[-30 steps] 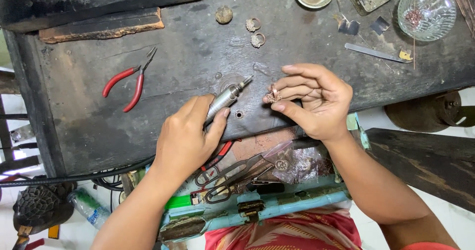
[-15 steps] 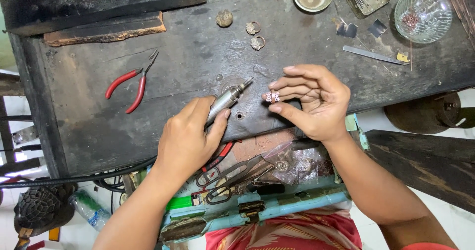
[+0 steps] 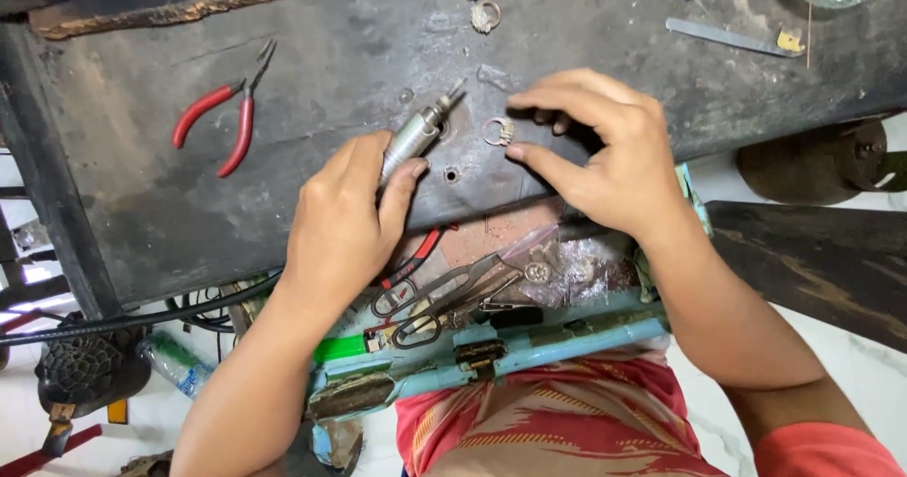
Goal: Polishing a small piece of metal jewelry using a handheld rotary tool at a workbench.
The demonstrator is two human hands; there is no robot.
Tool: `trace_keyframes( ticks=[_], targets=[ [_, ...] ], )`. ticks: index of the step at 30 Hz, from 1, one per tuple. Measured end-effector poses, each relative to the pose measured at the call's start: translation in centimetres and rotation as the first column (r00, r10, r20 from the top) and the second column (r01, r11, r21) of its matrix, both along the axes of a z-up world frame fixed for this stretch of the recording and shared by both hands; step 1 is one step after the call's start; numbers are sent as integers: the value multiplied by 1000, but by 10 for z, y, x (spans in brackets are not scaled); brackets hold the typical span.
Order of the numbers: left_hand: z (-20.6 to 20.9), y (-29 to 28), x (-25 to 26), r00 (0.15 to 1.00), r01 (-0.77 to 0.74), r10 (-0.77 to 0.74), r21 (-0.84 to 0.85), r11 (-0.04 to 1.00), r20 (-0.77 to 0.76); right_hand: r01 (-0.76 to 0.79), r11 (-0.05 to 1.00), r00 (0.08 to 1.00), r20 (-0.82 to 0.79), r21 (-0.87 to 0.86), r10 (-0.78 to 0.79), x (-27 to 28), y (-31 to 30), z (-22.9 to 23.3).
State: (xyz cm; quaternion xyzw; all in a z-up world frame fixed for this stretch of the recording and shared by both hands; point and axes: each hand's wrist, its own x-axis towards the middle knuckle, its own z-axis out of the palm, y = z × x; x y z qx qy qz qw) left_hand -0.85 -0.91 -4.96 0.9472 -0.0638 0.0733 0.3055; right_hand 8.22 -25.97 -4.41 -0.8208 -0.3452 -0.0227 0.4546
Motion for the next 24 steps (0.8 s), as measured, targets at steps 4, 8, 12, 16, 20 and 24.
trace_keyframes(
  ticks=[4, 8, 12, 16, 20, 24],
  targets=[
    [7, 0, -2, 1000, 22, -21, -40, 999, 2, -106, 994, 991, 77, -34, 108, -17, -9, 16],
    [20, -1, -5, 997, 23, -34, -154, 988, -73, -366, 912, 918, -232, -187, 321, -40, -21, 6],
    [13, 1, -8, 996, 85, -87, -122, 989, -8, -309, 927, 950, -120, -213, 290, -60, -32, -9],
    [16, -12, -13, 991, 118, -105, -194, 974, 77, -297, 928, 951, -162, -225, 265, -70, -34, -35],
    [28, -26, -20, 987, 155, -157, -270, 950, 15, -102, 992, 975, -208, -80, 84, -74, -29, -14],
    [37, -32, -22, 960, 177, -245, -385, 906, -133, 214, 974, 943, -275, 71, -187, -78, -24, 17]
  ],
)
